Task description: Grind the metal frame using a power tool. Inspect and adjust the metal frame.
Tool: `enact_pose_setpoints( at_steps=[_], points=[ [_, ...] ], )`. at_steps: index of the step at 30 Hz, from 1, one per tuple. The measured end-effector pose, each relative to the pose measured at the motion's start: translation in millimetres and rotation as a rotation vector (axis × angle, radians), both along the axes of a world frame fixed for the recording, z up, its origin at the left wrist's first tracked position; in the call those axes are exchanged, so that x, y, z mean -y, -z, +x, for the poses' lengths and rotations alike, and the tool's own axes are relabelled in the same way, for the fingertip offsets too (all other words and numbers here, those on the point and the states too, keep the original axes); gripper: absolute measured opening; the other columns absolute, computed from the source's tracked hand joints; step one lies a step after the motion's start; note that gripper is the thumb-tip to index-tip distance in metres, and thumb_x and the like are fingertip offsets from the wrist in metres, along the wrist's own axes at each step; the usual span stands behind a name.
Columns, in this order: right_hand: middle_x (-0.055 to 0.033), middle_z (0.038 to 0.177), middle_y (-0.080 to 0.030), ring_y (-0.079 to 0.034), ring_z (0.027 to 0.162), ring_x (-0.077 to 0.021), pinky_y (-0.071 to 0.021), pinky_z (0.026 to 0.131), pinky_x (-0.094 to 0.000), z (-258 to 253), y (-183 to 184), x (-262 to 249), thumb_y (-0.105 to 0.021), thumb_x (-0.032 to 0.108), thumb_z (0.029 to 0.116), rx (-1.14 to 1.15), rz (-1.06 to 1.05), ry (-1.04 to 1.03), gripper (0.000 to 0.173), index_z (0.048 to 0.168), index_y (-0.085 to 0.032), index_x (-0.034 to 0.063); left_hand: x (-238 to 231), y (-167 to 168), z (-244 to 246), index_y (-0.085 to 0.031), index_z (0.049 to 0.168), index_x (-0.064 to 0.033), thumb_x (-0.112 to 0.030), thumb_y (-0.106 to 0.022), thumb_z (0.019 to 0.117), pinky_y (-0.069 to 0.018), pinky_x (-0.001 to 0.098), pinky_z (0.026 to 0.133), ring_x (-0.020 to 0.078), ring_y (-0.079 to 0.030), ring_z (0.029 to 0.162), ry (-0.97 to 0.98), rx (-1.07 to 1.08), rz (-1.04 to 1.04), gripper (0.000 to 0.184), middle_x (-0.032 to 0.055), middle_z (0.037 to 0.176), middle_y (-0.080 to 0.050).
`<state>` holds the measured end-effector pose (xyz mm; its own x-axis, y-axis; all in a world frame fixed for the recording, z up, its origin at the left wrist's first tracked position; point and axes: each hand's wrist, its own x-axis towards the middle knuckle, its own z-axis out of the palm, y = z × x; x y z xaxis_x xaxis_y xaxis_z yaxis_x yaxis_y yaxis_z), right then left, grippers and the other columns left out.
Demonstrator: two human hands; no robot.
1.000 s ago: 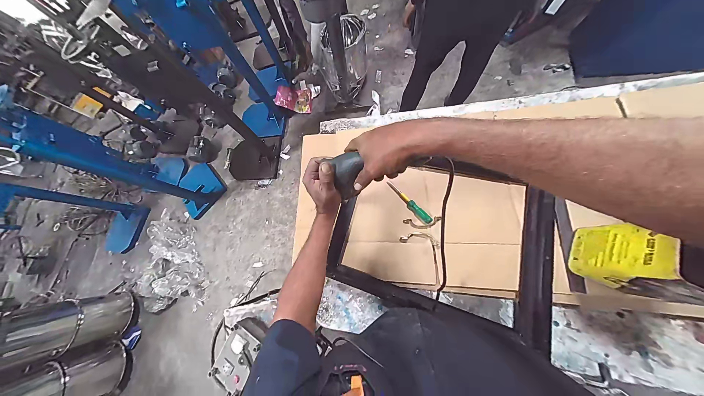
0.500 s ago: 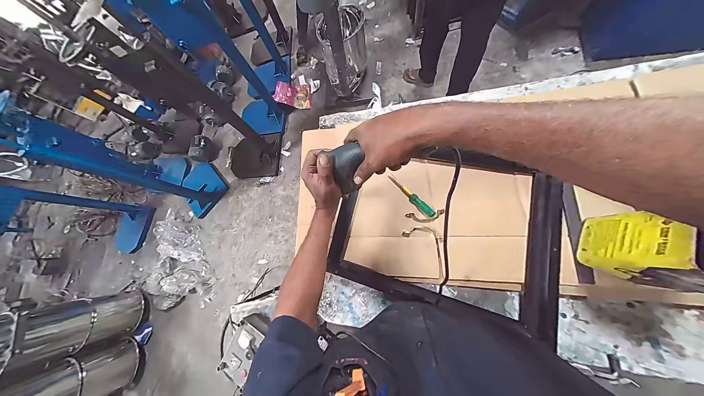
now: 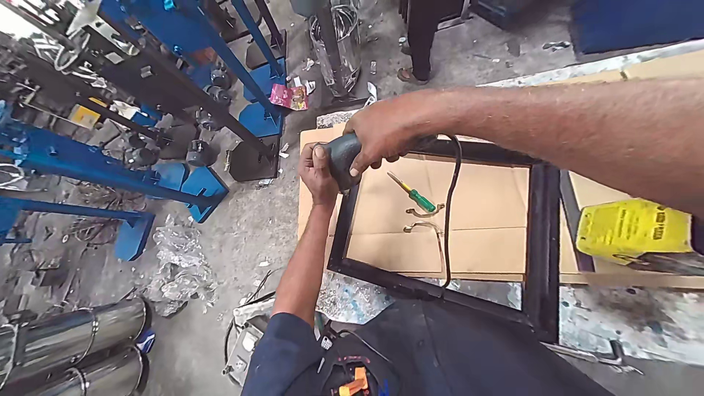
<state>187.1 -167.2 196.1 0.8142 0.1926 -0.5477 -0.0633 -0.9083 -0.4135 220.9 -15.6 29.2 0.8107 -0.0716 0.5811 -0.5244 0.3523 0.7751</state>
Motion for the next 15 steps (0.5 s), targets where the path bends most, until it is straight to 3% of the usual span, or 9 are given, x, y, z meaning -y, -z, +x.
enact_pose_setpoints(
  at_steps=[4,9,15],
  points=[
    [-0.0065,0.072,-0.070,-0.061,0.052,-0.0179,-0.0540,0.052,-0.0379,-5,-14,-6,-0.082,0.044,0.0871,0.014,-0.001,0.044,0.040,0.105,-0.068,0.0102,-4,-11,2,-0.062,0.088,-0.0126,-0.054,-0.053,0.1024,-0.0559,0.0274,0.065,0.0058,-0.061,0.068,0.001,0.015,-0.008,0.045,-0.0045,0.073,-0.061],
    [-0.0056,0.065,-0.067,-0.059,0.048,-0.0177,-0.0512,0.047,-0.0377,-21,-59,-16,-0.081,0.046,0.0876,0.105,-0.092,0.130,0.040,0.087,-0.067,0.0093,-2,-43,13,-0.062,0.088,-0.0110,-0.050,-0.052,0.1040,-0.0565,0.0283,0.067,0.0070,-0.062,0.069,0.027,0.105,-0.056,0.043,-0.0031,0.075,-0.062],
    [-0.0061,0.062,-0.065,-0.058,0.047,-0.0181,-0.0519,0.047,-0.0393,-6,-119,-2,-0.088,0.043,0.0793,0.311,-0.149,0.213,0.040,0.086,-0.069,0.0094,29,-102,54,-0.061,0.088,-0.0099,-0.044,-0.049,0.1061,-0.0575,0.0354,0.070,0.0117,-0.063,0.071,0.037,0.262,-0.168,0.040,0.0001,0.075,-0.061]
  ],
)
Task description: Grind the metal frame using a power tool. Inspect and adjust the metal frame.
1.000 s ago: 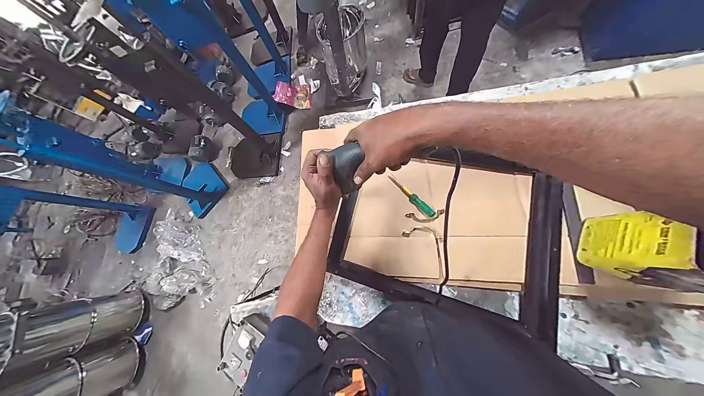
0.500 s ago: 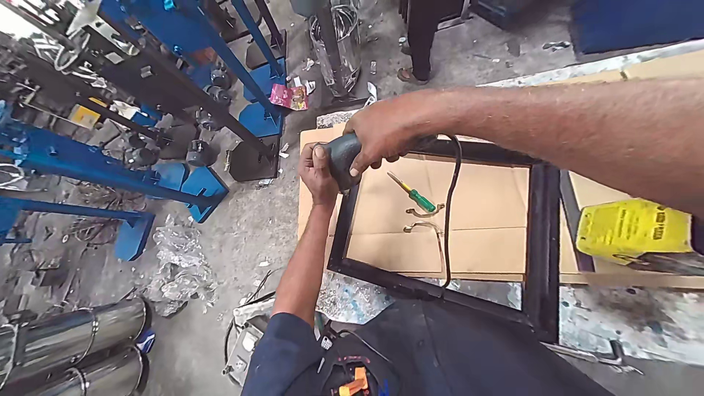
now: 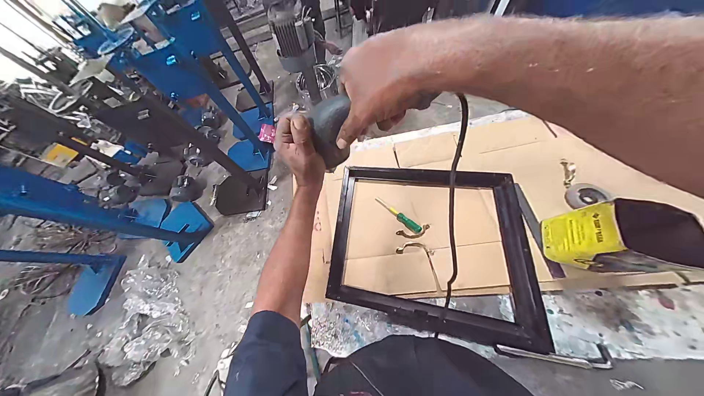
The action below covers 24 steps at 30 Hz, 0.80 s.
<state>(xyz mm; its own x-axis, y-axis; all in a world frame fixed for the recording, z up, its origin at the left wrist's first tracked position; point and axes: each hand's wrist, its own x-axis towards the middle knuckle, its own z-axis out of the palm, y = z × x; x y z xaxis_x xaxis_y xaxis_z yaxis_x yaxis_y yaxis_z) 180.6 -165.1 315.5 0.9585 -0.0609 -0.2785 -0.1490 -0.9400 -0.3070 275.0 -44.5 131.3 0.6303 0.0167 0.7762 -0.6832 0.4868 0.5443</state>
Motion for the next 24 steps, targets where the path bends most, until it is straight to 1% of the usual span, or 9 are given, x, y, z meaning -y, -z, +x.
enact_pose_setpoints(
  at_steps=[2,4,7,9,12,15,19,21,24],
  points=[
    [-0.0052,0.064,-0.066,-0.059,0.048,-0.0169,-0.0527,0.048,-0.0375,9,-12,9,-0.089,0.044,0.0788,0.019,-0.015,0.009,0.040,0.088,-0.070,0.0102,13,-15,11,-0.062,0.088,-0.0105,-0.041,-0.049,0.1068,-0.0576,0.0336,0.068,0.0100,-0.063,0.070,0.005,0.029,-0.031,0.038,-0.0018,0.074,-0.061],
    [-0.0050,0.064,-0.066,-0.058,0.048,-0.0167,-0.0514,0.048,-0.0366,15,-11,19,-0.087,0.047,0.0801,0.010,-0.052,0.002,0.040,0.087,-0.071,0.0111,24,-15,19,-0.061,0.087,-0.0116,-0.039,-0.050,0.1070,-0.0565,0.0314,0.066,0.0081,-0.061,0.067,0.020,0.040,-0.039,0.036,-0.0036,0.071,-0.059],
    [-0.0062,0.062,-0.063,-0.056,0.047,-0.0185,-0.0502,0.047,-0.0409,21,9,39,-0.083,0.050,0.0831,-0.024,-0.056,-0.017,0.042,0.082,-0.069,0.0102,37,3,23,-0.060,0.084,-0.0135,-0.043,-0.053,0.1054,-0.0560,0.0300,0.065,0.0072,-0.061,0.066,0.057,0.003,0.013,0.037,-0.0049,0.071,-0.059],
    [-0.0067,0.060,-0.060,-0.054,0.046,-0.0188,-0.0492,0.047,-0.0415,27,30,50,-0.082,0.048,0.0854,-0.065,-0.026,-0.012,0.042,0.080,-0.069,0.0091,45,24,26,-0.064,0.087,-0.0115,-0.049,-0.054,0.1037,-0.0574,0.0302,0.066,0.0075,-0.063,0.067,0.058,-0.046,0.063,0.042,-0.0038,0.073,-0.062],
    [-0.0078,0.060,-0.059,-0.056,0.049,-0.0205,-0.0499,0.049,-0.0417,36,62,63,-0.081,0.048,0.0874,-0.122,-0.018,0.001,0.044,0.080,-0.066,0.0070,58,59,32,-0.067,0.093,-0.0101,-0.057,-0.056,0.1007,-0.0582,0.0290,0.070,0.0071,-0.065,0.073,0.064,-0.105,0.106,0.049,-0.0029,0.081,-0.066],
    [-0.0080,0.061,-0.058,-0.058,0.051,-0.0206,-0.0523,0.051,-0.0417,49,85,76,-0.080,0.050,0.0876,-0.153,-0.012,-0.013,0.048,0.078,-0.065,0.0058,67,82,40,-0.065,0.091,-0.0113,-0.058,-0.056,0.1001,-0.0568,0.0274,0.068,0.0062,-0.063,0.071,0.075,-0.139,0.136,0.048,-0.0040,0.078,-0.064],
    [-0.0074,0.061,-0.059,-0.058,0.050,-0.0198,-0.0523,0.050,-0.0403,63,104,90,-0.080,0.050,0.0872,-0.169,0.015,-0.029,0.047,0.078,-0.066,0.0064,74,98,51,-0.065,0.091,-0.0112,-0.057,-0.058,0.0998,-0.0574,0.0270,0.068,0.0059,-0.064,0.071,0.088,-0.152,0.152,0.047,-0.0043,0.078,-0.065],
    [-0.0067,0.063,-0.060,-0.059,0.052,-0.0197,-0.0537,0.052,-0.0412,67,106,93,-0.079,0.051,0.0879,-0.168,0.008,-0.047,0.047,0.079,-0.067,0.0068,77,101,55,-0.066,0.092,-0.0101,-0.057,-0.058,0.0997,-0.0578,0.0279,0.069,0.0068,-0.065,0.073,0.087,-0.151,0.154,0.048,-0.0030,0.080,-0.066],
    [-0.0067,0.062,-0.059,-0.059,0.052,-0.0197,-0.0532,0.052,-0.0412,68,105,94,-0.079,0.051,0.0887,-0.170,0.006,-0.051,0.047,0.079,-0.066,0.0062,80,103,58,-0.066,0.093,-0.0098,-0.057,-0.057,0.0997,-0.0580,0.0285,0.070,0.0073,-0.065,0.074,0.080,-0.154,0.152,0.049,-0.0024,0.081,-0.066]
  ],
)
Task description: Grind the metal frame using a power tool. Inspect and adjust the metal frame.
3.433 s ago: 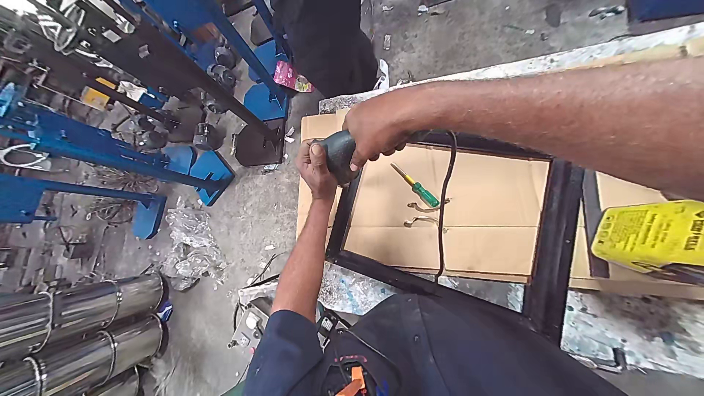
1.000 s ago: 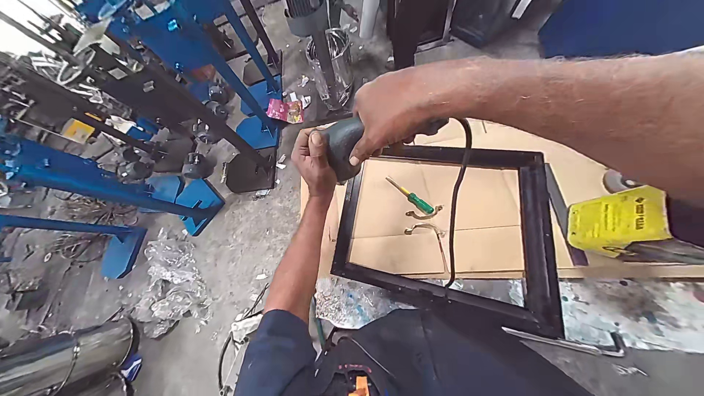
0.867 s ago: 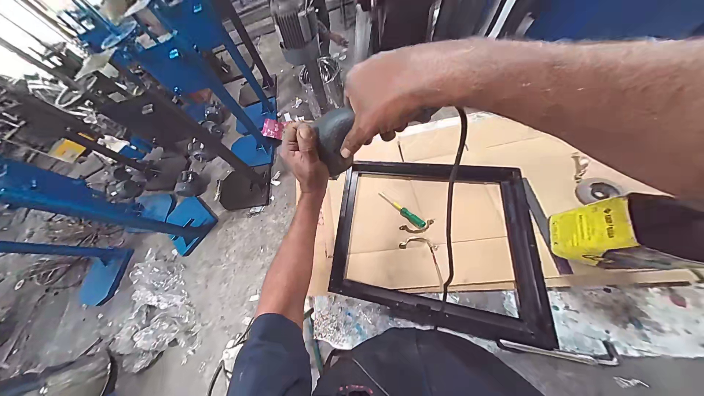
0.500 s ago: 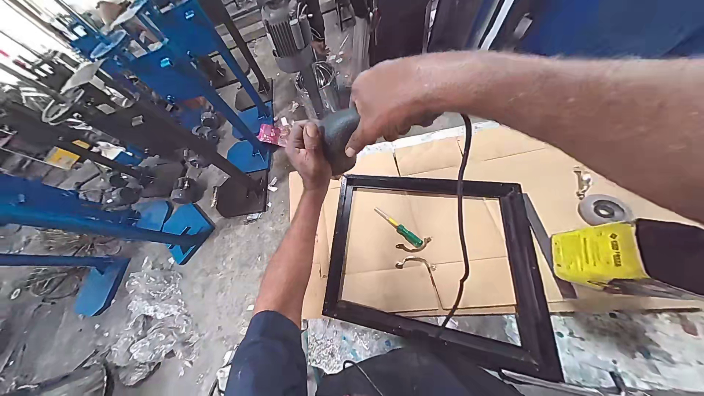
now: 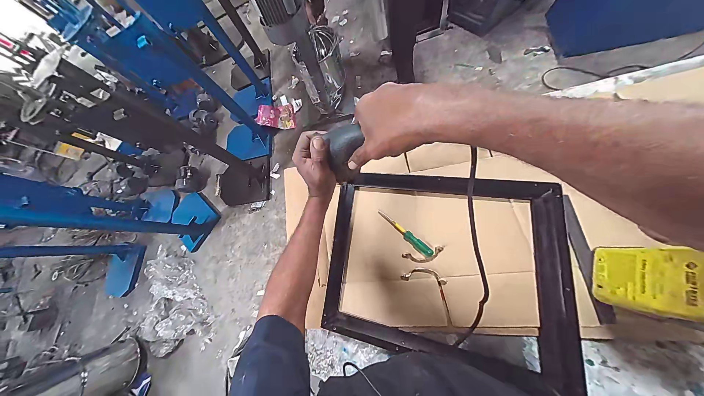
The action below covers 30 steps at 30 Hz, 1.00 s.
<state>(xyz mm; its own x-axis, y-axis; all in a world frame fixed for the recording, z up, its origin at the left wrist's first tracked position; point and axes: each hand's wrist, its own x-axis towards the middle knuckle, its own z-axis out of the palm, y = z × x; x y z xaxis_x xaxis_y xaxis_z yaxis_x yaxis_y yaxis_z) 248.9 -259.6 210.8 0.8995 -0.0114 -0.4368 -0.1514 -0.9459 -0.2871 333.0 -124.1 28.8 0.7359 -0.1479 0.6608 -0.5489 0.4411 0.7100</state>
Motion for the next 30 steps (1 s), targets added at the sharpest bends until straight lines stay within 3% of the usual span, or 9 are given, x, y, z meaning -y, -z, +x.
enact_pose_setpoints(
  at_steps=[26,30],
  points=[
    [-0.0080,0.061,-0.058,-0.057,0.050,-0.0208,-0.0500,0.049,-0.0412,3.6,-0.2,2.7,-0.079,0.050,0.0892,0.008,-0.003,0.033,0.046,0.081,-0.065,0.0063,4.1,-3.5,5.5,-0.066,0.090,-0.0123,-0.054,-0.057,0.1010,-0.0566,0.0263,0.068,0.0049,-0.063,0.072,0.012,0.016,0.006,0.044,-0.0054,0.078,-0.064],
    [-0.0082,0.063,-0.060,-0.059,0.053,-0.0210,-0.0531,0.052,-0.0427,2.8,0.8,2.6,-0.079,0.050,0.0888,0.001,0.002,0.021,0.047,0.083,-0.066,0.0054,4.1,-0.6,5.5,-0.066,0.090,-0.0115,-0.055,-0.057,0.1005,-0.0569,0.0271,0.068,0.0059,-0.064,0.072,0.015,0.012,-0.002,0.046,-0.0039,0.079,-0.065]
  ],
)
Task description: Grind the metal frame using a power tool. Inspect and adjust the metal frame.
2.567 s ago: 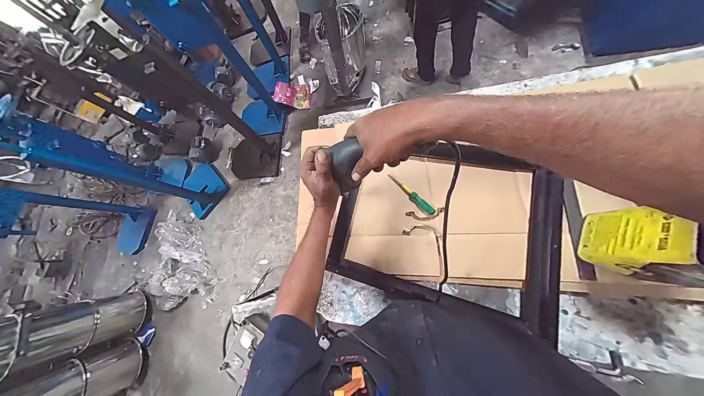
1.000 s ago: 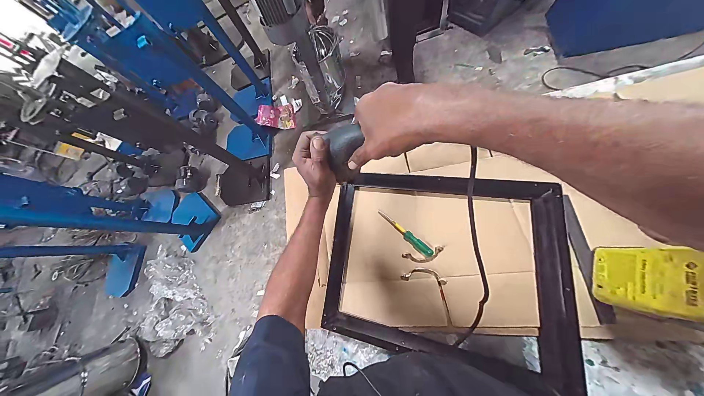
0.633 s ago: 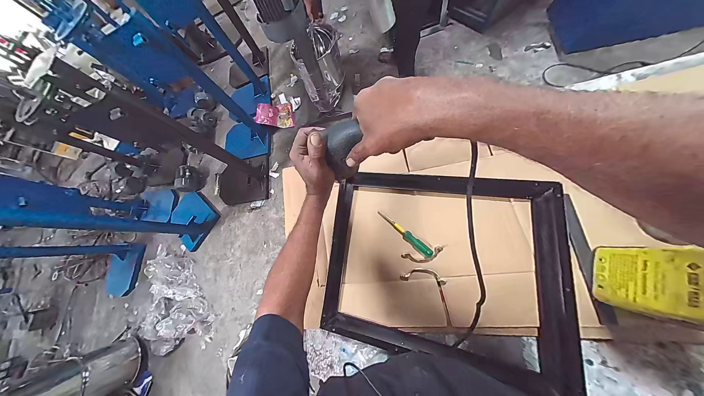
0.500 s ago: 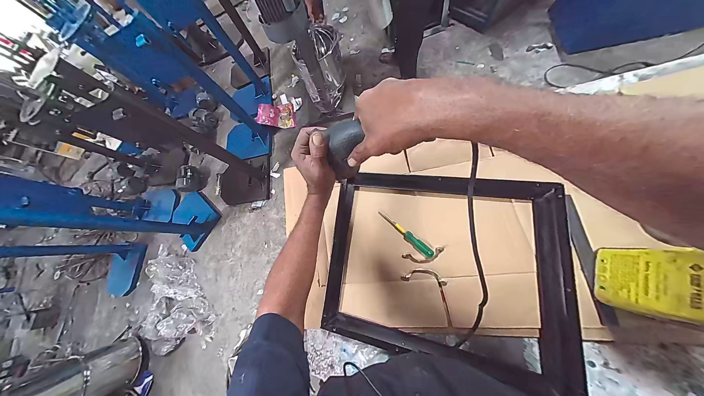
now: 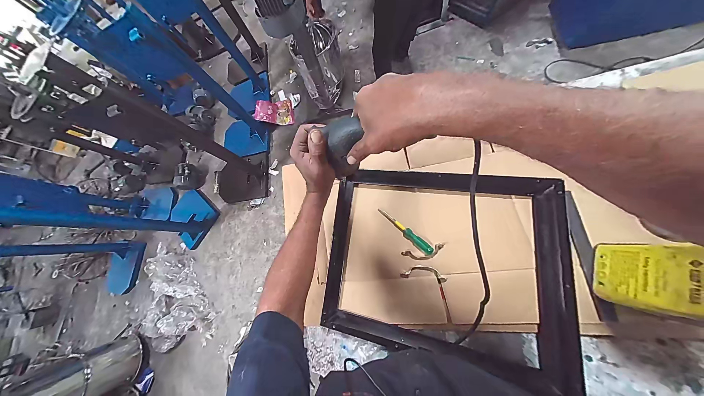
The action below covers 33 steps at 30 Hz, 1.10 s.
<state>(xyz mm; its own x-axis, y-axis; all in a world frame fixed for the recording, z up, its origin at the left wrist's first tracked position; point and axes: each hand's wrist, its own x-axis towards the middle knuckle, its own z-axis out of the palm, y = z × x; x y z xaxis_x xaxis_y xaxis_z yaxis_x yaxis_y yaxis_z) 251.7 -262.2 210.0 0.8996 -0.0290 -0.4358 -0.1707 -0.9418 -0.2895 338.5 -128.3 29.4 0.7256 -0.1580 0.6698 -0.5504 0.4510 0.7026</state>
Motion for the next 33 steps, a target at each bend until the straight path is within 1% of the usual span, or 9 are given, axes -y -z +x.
enact_pose_setpoints(
  at_steps=[7,12,16,18,20,23,25,29,33],
  points=[
    [-0.0079,0.061,-0.058,-0.057,0.049,-0.0204,-0.0509,0.048,-0.0406,0,0,1,-0.080,0.050,0.0875,0.015,0.001,0.003,0.047,0.081,-0.065,0.0060,-1,-3,-1,-0.065,0.089,-0.0116,-0.055,-0.054,0.1021,-0.0566,0.0271,0.068,0.0060,-0.063,0.071,-0.016,0.017,0.026,0.047,-0.0042,0.078,-0.064],
    [-0.0080,0.064,-0.061,-0.060,0.054,-0.0215,-0.0537,0.053,-0.0431,-1,1,1,-0.079,0.052,0.0879,0.002,-0.004,0.010,0.047,0.084,-0.067,0.0065,0,-1,-1,-0.065,0.089,-0.0118,-0.055,-0.057,0.1006,-0.0563,0.0268,0.068,0.0060,-0.063,0.071,0.007,-0.003,0.017,0.045,-0.0042,0.078,-0.064],
    [-0.0077,0.064,-0.060,-0.060,0.054,-0.0210,-0.0537,0.053,-0.0428,-1,6,-1,-0.078,0.051,0.0894,-0.001,-0.008,-0.009,0.046,0.082,-0.067,0.0063,-2,7,0,-0.065,0.090,-0.0113,-0.054,-0.057,0.1007,-0.0568,0.0270,0.069,0.0062,-0.064,0.073,0.010,-0.007,0.008,0.045,-0.0036,0.080,-0.065],
    [-0.0086,0.061,-0.058,-0.058,0.052,-0.0219,-0.0508,0.051,-0.0431,2,9,-3,-0.077,0.050,0.0908,-0.025,-0.013,-0.011,0.048,0.077,-0.065,0.0055,-2,12,2,-0.066,0.090,-0.0116,-0.057,-0.058,0.0996,-0.0575,0.0274,0.069,0.0062,-0.065,0.073,0.002,-0.021,0.016,0.047,-0.0037,0.080,-0.066],
    [-0.0076,0.060,-0.059,-0.056,0.051,-0.0209,-0.0497,0.051,-0.0430,5,12,-3,-0.076,0.048,0.0921,-0.059,0.011,0.002,0.047,0.075,-0.065,0.0061,0,17,4,-0.066,0.092,-0.0109,-0.057,-0.058,0.0995,-0.0579,0.0285,0.070,0.0071,-0.065,0.074,0.012,-0.022,0.014,0.048,-0.0029,0.081,-0.066],
    [-0.0064,0.069,-0.067,-0.058,0.053,-0.0174,-0.0498,0.052,-0.0380,11,15,1,-0.074,0.046,0.0942,-0.117,0.095,0.018,0.040,0.087,-0.069,0.0074,1,22,9,-0.066,0.092,-0.0112,-0.056,-0.056,0.1009,-0.0577,0.0289,0.070,0.0073,-0.064,0.073,0.016,-0.025,0.018,0.047,-0.0031,0.080,-0.065],
    [-0.0063,0.071,-0.068,-0.058,0.053,-0.0172,-0.0492,0.052,-0.0373,16,17,4,-0.073,0.045,0.0950,-0.134,0.106,0.010,0.037,0.093,-0.069,0.0081,3,22,11,-0.065,0.091,-0.0103,-0.056,-0.054,0.1019,-0.0577,0.0299,0.070,0.0084,-0.064,0.073,0.013,-0.022,0.028,0.048,-0.0020,0.080,-0.065],
    [-0.0059,0.062,-0.061,-0.051,0.047,-0.0168,-0.0456,0.047,-0.0369,23,18,5,-0.078,0.040,0.0920,-0.137,0.075,0.010,0.034,0.088,-0.069,0.0079,5,22,14,-0.065,0.090,-0.0100,-0.056,-0.054,0.1017,-0.0581,0.0307,0.071,0.0090,-0.065,0.074,-0.012,-0.036,0.041,0.049,-0.0015,0.079,-0.064],
    [-0.0063,0.062,-0.060,-0.052,0.048,-0.0181,-0.0464,0.048,-0.0384,25,20,5,-0.080,0.040,0.0901,-0.114,0.043,0.004,0.036,0.085,-0.068,0.0069,5,24,14,-0.064,0.089,-0.0105,-0.055,-0.054,0.1019,-0.0577,0.0304,0.071,0.0087,-0.064,0.073,-0.027,-0.033,0.031,0.048,-0.0019,0.078,-0.064]
  ],
)
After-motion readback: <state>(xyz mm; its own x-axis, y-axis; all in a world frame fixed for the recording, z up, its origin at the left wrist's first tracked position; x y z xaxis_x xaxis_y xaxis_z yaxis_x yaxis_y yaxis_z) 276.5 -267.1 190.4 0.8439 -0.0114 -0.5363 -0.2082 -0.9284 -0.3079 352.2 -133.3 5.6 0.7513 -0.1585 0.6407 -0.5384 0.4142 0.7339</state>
